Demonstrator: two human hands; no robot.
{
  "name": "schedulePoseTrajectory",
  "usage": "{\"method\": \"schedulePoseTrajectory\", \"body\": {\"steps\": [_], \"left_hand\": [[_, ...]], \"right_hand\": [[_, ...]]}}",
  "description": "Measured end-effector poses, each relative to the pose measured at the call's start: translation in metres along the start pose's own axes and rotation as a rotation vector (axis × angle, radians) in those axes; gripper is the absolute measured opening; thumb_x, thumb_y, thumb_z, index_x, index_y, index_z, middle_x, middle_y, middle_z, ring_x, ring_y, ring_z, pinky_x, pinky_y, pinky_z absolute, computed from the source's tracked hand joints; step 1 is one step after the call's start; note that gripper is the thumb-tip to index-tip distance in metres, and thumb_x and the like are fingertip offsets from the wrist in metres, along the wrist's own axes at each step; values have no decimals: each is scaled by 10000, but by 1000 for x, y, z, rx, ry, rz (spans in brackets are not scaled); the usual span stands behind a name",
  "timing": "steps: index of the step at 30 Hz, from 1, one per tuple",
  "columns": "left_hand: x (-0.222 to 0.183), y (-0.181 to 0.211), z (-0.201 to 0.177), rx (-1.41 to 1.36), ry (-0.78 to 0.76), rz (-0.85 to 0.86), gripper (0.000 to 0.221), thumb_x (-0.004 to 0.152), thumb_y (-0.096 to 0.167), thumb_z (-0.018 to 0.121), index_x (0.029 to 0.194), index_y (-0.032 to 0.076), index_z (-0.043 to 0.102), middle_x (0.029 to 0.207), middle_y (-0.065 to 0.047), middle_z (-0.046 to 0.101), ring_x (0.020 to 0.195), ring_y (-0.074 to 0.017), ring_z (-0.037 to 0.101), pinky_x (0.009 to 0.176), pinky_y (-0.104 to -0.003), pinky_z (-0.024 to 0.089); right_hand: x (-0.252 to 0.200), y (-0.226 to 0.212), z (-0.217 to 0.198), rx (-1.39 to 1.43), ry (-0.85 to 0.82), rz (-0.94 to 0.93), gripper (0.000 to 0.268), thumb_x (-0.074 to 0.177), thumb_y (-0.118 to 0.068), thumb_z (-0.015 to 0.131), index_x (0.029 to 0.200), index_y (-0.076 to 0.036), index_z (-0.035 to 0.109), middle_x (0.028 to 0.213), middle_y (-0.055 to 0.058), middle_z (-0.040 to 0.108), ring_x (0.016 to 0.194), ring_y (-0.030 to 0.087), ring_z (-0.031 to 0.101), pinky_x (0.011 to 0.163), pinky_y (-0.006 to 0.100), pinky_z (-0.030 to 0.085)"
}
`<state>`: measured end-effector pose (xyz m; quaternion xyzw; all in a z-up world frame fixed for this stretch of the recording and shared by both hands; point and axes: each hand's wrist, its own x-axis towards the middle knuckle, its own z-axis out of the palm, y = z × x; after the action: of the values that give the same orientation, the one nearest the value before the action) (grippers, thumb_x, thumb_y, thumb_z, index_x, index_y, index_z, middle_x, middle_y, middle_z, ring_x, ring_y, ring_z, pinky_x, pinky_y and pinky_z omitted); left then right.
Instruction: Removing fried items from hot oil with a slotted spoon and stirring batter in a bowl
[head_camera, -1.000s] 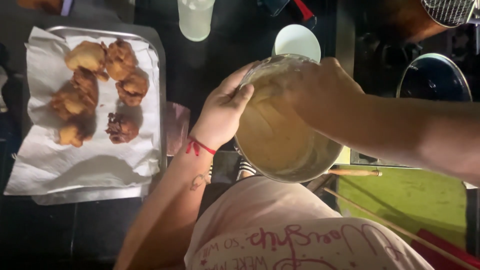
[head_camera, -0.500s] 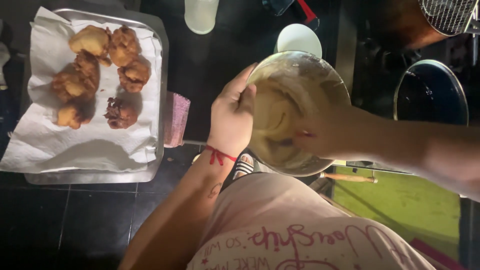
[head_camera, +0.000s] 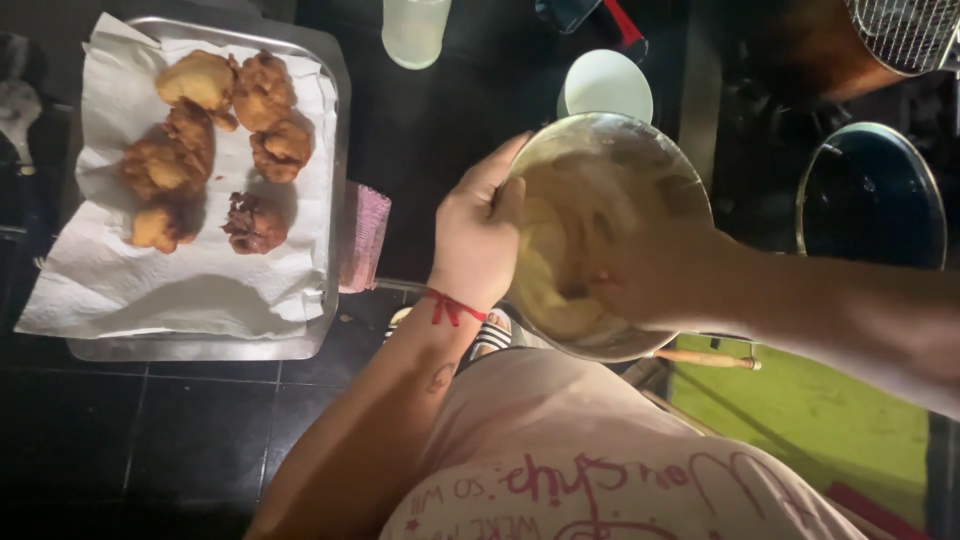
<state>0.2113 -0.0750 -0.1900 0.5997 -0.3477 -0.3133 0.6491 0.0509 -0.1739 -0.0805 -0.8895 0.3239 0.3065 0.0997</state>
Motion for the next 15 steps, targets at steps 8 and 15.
{"method": "schedulePoseTrajectory", "body": {"steps": [8,15], "left_hand": [[-12,39,-14,-12,60,37,392,1046,44,519,1373,54,734,1430,-109,753,1370,-206,700,1226,-307,507],[-10,45,-15,-35,85,-61,371,1054,90,541,1365,79,743,1408,-99,769,1331,-195,718,1199,-307,529]], "right_hand": [[3,7,8,-640,479,40,463,1004,-325,594,1464,-356,634,1596,-55,584,1437,133,588,517,340,704],[-22,-19,21,13,-146,-19,436,1094,-509,402,1471,-427,604,1163,11,753,890,312,753,629,397,621]]}}
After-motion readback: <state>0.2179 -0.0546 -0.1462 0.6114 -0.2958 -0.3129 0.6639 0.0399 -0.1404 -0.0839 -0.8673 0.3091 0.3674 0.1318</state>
